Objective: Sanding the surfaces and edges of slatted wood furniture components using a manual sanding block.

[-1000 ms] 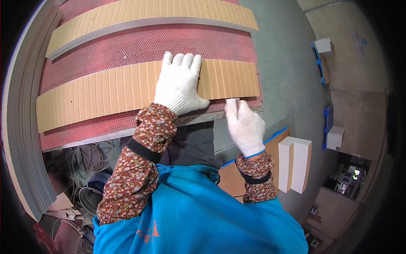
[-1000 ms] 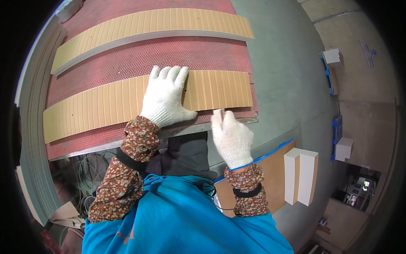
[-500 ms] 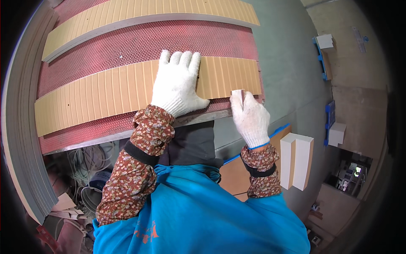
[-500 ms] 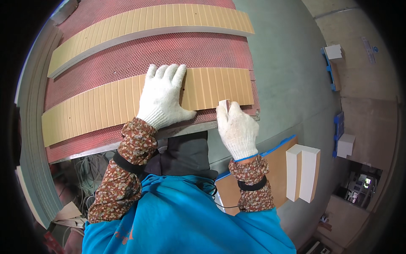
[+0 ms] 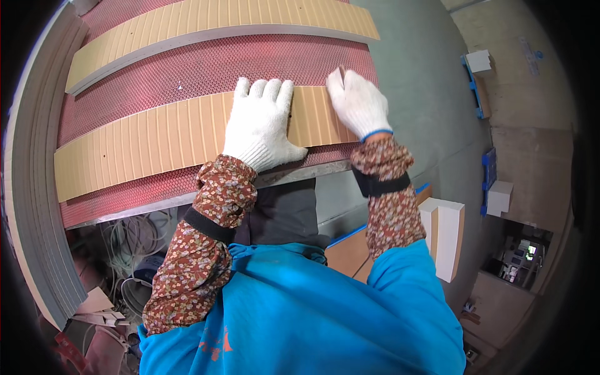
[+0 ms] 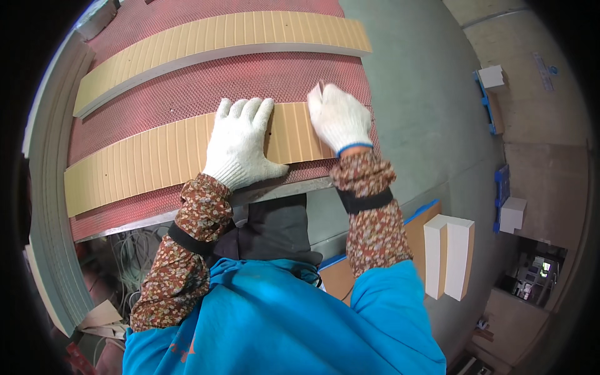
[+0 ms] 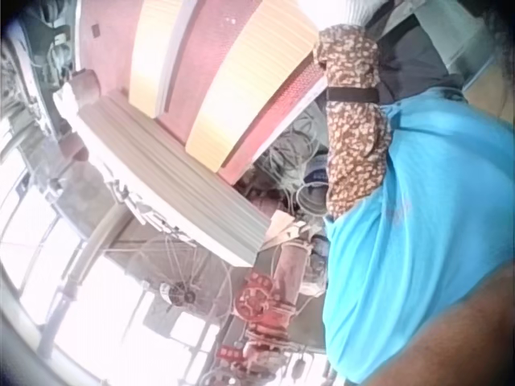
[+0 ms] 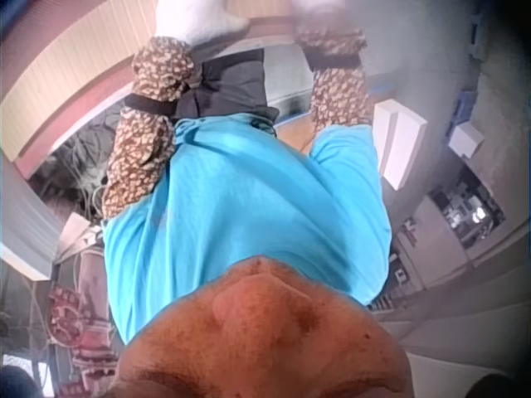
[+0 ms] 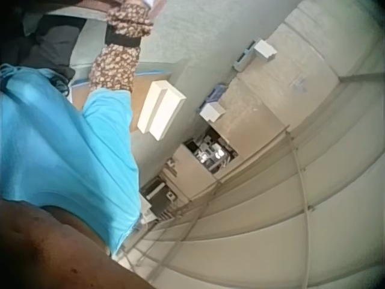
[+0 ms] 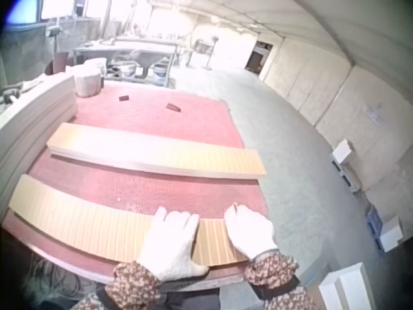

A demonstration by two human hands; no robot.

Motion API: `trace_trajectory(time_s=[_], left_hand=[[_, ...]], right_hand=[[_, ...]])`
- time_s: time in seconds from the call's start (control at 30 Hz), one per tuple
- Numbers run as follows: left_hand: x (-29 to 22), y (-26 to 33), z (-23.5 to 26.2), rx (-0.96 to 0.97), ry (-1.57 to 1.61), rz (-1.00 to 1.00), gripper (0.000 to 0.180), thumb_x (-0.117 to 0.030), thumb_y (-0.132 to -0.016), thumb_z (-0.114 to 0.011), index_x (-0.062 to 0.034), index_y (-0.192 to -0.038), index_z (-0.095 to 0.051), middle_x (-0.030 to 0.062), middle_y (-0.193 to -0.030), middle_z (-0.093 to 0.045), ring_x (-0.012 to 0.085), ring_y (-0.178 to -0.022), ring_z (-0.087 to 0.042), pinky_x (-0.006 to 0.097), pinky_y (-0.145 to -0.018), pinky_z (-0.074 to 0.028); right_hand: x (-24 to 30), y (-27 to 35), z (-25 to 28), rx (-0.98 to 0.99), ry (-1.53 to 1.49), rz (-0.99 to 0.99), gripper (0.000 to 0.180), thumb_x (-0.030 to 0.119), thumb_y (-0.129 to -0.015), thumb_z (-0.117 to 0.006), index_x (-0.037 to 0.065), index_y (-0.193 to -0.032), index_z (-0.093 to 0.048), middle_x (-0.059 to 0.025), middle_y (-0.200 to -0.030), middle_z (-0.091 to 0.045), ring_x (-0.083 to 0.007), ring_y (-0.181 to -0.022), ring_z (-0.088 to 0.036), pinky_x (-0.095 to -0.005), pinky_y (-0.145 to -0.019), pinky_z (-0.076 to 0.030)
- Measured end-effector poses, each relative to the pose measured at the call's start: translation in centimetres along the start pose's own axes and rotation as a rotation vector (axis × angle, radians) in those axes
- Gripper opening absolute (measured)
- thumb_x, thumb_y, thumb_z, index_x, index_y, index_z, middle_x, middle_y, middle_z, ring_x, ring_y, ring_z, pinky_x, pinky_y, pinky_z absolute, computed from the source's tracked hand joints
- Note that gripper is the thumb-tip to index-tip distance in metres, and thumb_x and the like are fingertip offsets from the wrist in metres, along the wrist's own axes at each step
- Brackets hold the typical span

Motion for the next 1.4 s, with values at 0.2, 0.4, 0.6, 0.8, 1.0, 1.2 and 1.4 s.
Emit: trace_trajectory(time_s=[0.2, 0.4, 0.6, 0.8, 1.0, 1.2, 1.4], left_hand=[[0.4, 0.3, 0.0, -0.013, 0.015, 0.001, 0.111, -0.056, -0.063, -0.089, 0.0039, -0.150, -0.053, 0.0208, -0.139, -0.061, 0.0384, -0.135, -0.057, 0.057, -0.126, -0.031], [0.1, 0.5, 0.2, -0.165, -0.007, -0.055, 0.105, -0.051, -0.063, -0.090, 0.0054, -0.145, -0.056, 0.0188, -0.129, -0.064, 0.0353, -0.127, -0.060, 0.057, -0.123, -0.033], [-0.2, 0.4, 0.5, -0.147, -0.014, -0.047, 0.104, -0.052, -0.062, -0.091, 0.0033, -0.143, -0.058, 0.0168, -0.129, -0.064, 0.0341, -0.127, -0.059, 0.056, -0.122, -0.033], [0.4, 0.3, 0.2, -0.129, -0.023, -0.028, 0.103, -0.053, -0.061, -0.091, 0.0019, -0.142, -0.058, 0.0160, -0.128, -0.064, 0.0336, -0.127, -0.059, 0.056, -0.123, -0.032], [0.3, 0.8, 0.1, -0.198, -0.033, -0.056, 0.103, -0.052, -0.062, -0.091, 0.0036, -0.142, -0.058, 0.0164, -0.126, -0.064, 0.0341, -0.125, -0.060, 0.056, -0.122, -0.033], [0.0, 0.4, 0.4, -0.145, -0.008, -0.048, 0.103, -0.052, -0.063, -0.090, 0.0040, -0.143, -0.058, 0.0167, -0.127, -0.064, 0.0341, -0.125, -0.059, 0.056, -0.122, -0.033], [-0.2, 0.3, 0.4, -0.168, -0.005, -0.056, 0.103, -0.053, -0.062, -0.091, 0.0027, -0.143, -0.058, 0.0160, -0.127, -0.064, 0.0335, -0.125, -0.060, 0.056, -0.123, -0.033]], right_hand=[[-0.1, 9.6, 0.9, -0.033, 0.046, 0.069, 0.045, 0.043, -0.113, -0.050, 0.005, -0.095, -0.068, -0.0230, -0.074, -0.072, -0.0428, -0.069, -0.074, -0.0573, -0.064, -0.058], [-1.6, 11.3, -0.3, -0.057, 0.042, 0.097, 0.044, 0.044, -0.111, -0.055, 0.006, -0.092, -0.066, -0.0235, -0.070, -0.071, -0.0424, -0.068, -0.074, -0.0572, -0.061, -0.056], [0.1, 1.8, 0.3, -0.114, 0.005, 0.054, 0.050, 0.045, -0.111, -0.047, 0.004, -0.093, -0.069, -0.0261, -0.083, -0.076, -0.0454, -0.079, -0.077, -0.0576, -0.071, -0.060], [0.2, 2.2, -0.1, -0.007, 0.015, 0.004, 0.053, 0.046, -0.112, -0.045, 0.001, -0.100, -0.071, -0.0276, -0.089, -0.077, -0.0463, -0.083, -0.077, -0.0579, -0.078, -0.061], [-0.7, 11.9, 0.7, -0.010, 0.020, -0.005, 0.047, 0.045, -0.112, -0.051, 0.005, -0.092, -0.066, -0.0229, -0.074, -0.073, -0.0431, -0.068, -0.075, -0.0572, -0.062, -0.058], [-0.7, 8.3, 0.4, -0.023, 0.002, -0.003, 0.048, 0.045, -0.112, -0.051, 0.005, -0.094, -0.068, -0.0249, -0.078, -0.074, -0.0446, -0.074, -0.076, -0.0590, -0.067, -0.058], [0.2, 0.2, 0.4, -0.071, 0.007, 0.039, 0.051, 0.044, -0.110, -0.047, 0.002, -0.101, -0.074, -0.0270, -0.092, -0.078, -0.0475, -0.088, -0.077, -0.0595, -0.079, -0.061]])
Point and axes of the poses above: each hand's wrist, its own y-axis away from the middle knuckle, its own z-axis out of the back of the hand, x = y × z, the point moved 8 cm from there along -y, towards the middle knuckle
